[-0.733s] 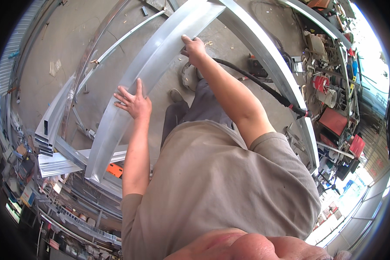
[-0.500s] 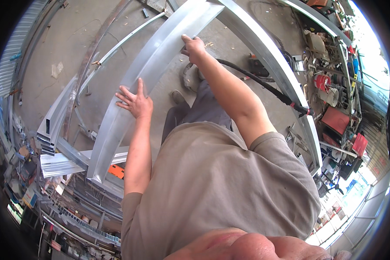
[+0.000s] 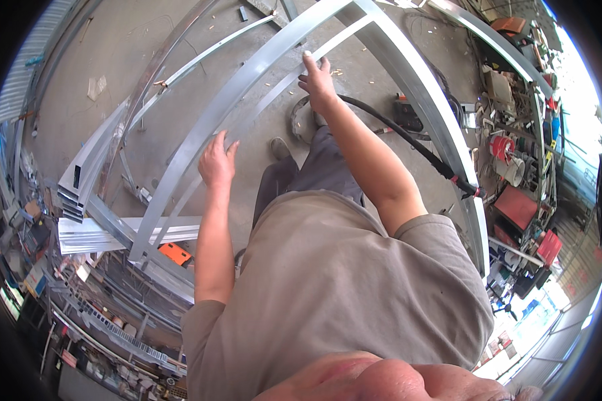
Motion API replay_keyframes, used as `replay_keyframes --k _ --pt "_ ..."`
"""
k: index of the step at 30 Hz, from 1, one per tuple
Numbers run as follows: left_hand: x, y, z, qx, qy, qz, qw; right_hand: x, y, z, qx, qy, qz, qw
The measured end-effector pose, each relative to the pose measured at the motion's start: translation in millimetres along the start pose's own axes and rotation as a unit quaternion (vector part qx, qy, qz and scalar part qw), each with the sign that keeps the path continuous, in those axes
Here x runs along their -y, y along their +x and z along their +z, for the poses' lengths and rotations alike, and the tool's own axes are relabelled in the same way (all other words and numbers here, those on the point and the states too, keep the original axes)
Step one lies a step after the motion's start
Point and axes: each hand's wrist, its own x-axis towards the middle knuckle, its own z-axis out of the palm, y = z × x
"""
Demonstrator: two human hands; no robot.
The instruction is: The person operates a control panel to bend a metal profile, then removes the bent piece and assembles it with other metal profiles on the floor. They repeatedly pick up, position, and align the profiles to form a frame structure.
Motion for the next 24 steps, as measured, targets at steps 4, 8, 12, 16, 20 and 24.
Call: replay_keyframes --k 4,8,12,16,20,24 --pt "9 17 -12 0.049 -0.05 -0.001 0.998 -4 4 7 0.004 0.073 0.003 0.997" --pt "7 11 -5 -0.077 -0.058 0.037 0.995 -1 14 21 -0.031 0.065 0.014 0.997" --pt "22 -34 11 -0.206 -0.059 0.034 0.976 0 20 30 -0.086 0.029 -0.015 0.996" --pt "71 -101 20 -0.192 -0.206 -0.354 0.892 -1 21 32 -0.096 0.022 -0.024 0.995" --pt "123 -131 24 -0.242 -0.605 -0.573 0.497 -6 23 39 -0.123 0.021 -0.049 0.991" --pt "155 -138 38 -0.322 -0.758 -0.483 0.296 -18 30 39 -0.129 0.029 -0.071 0.989"
